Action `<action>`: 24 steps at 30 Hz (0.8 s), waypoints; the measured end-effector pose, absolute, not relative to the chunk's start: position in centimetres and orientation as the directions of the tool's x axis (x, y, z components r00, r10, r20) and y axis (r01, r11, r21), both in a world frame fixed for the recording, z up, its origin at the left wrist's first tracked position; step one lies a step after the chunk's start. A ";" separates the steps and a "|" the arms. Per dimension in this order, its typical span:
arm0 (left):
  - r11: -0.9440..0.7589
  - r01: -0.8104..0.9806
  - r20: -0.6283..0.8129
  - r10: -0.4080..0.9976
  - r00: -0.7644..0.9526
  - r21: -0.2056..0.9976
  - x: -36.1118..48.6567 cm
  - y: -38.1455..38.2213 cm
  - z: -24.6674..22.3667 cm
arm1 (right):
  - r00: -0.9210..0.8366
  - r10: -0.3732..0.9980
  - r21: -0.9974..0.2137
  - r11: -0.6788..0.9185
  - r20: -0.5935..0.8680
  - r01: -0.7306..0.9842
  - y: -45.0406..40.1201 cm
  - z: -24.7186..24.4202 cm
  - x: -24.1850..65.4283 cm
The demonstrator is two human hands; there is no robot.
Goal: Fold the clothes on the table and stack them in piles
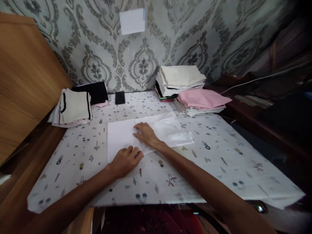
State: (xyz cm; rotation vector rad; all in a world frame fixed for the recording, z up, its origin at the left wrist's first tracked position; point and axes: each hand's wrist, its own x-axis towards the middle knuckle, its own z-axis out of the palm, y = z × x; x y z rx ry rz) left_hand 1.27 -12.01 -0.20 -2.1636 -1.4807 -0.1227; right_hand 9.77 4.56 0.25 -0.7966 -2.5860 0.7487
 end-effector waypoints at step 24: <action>0.381 -0.091 -0.371 0.773 -0.515 0.920 -7.8 -11.8 4.3 | -0.540 0.838 -0.996 0.056 0.084 -0.068 1.2 -2.6 4.8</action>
